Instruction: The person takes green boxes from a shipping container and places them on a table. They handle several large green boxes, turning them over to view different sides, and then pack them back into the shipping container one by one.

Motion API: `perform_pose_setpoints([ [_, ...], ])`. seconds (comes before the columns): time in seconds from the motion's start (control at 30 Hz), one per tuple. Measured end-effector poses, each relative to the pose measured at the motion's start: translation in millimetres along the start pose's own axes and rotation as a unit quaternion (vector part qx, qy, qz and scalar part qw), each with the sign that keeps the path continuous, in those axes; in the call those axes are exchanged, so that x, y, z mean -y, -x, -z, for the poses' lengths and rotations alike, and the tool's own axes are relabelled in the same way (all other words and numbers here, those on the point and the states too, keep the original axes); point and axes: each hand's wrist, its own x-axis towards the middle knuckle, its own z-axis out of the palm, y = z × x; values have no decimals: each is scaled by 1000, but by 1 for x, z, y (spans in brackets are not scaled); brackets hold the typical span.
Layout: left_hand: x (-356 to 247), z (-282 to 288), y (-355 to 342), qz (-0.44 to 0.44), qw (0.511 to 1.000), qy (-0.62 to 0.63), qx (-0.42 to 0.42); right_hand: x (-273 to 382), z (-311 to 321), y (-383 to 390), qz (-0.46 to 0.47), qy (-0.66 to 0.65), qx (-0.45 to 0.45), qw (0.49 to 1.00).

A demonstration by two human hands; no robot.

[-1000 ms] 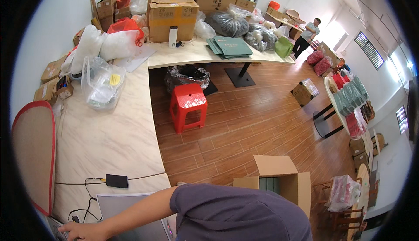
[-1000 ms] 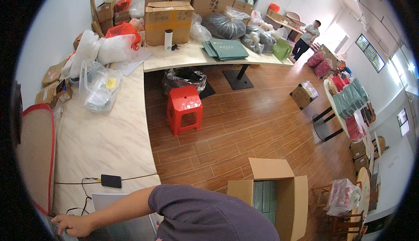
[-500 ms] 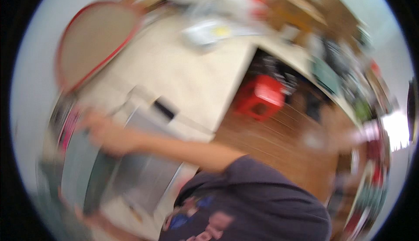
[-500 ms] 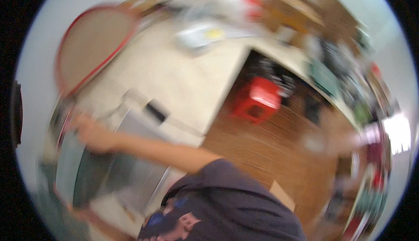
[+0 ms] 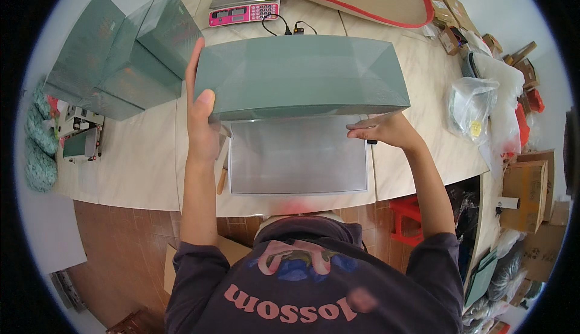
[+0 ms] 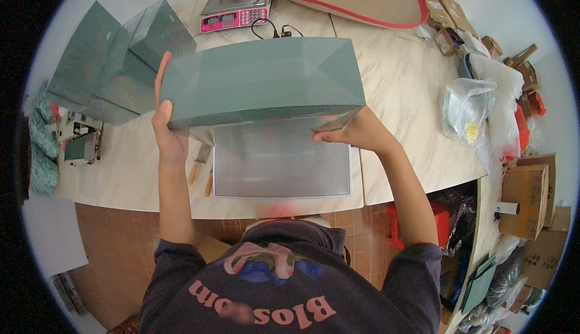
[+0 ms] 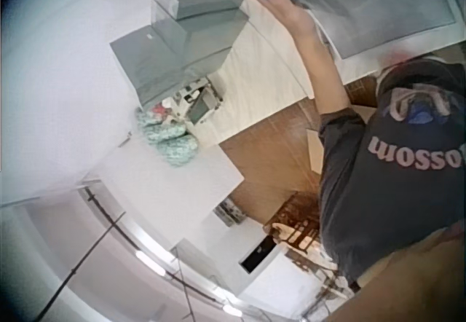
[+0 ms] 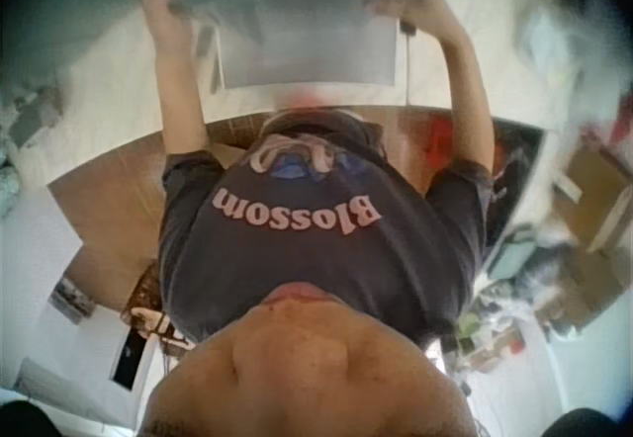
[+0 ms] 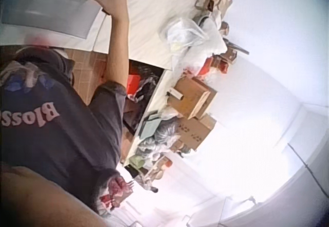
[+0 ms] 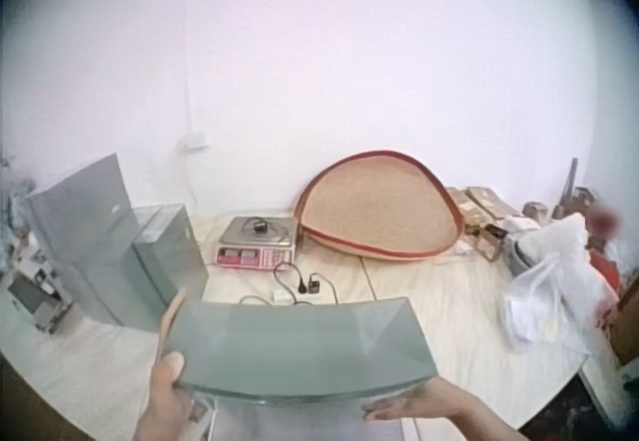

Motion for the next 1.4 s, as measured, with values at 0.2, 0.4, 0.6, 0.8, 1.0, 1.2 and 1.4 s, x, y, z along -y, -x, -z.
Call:
perform_pose_setpoints([
  [0.2,4,1,-2,-14,1000,24,4,12,-3,-3,-37,-86,-8,996],
  [0.4,5,4,-2,-22,999,25,3,13,-5,-4,-40,-96,-3,995],
  [0.6,0,-2,-2,-8,999,33,3,0,-4,-4,-5,-65,-3,998],
  [0.8,2,1,-2,-3,999,40,4,1,-5,-5,5,-98,-9,995],
  [1.0,26,11,6,34,997,58,-23,-42,-19,-14,95,-42,-44,994],
  [1.2,136,78,42,185,944,-159,223,-111,-44,-27,89,104,-21,990],
  [1.4,97,71,34,150,970,-113,152,-43,-14,-34,204,130,-76,967],
])
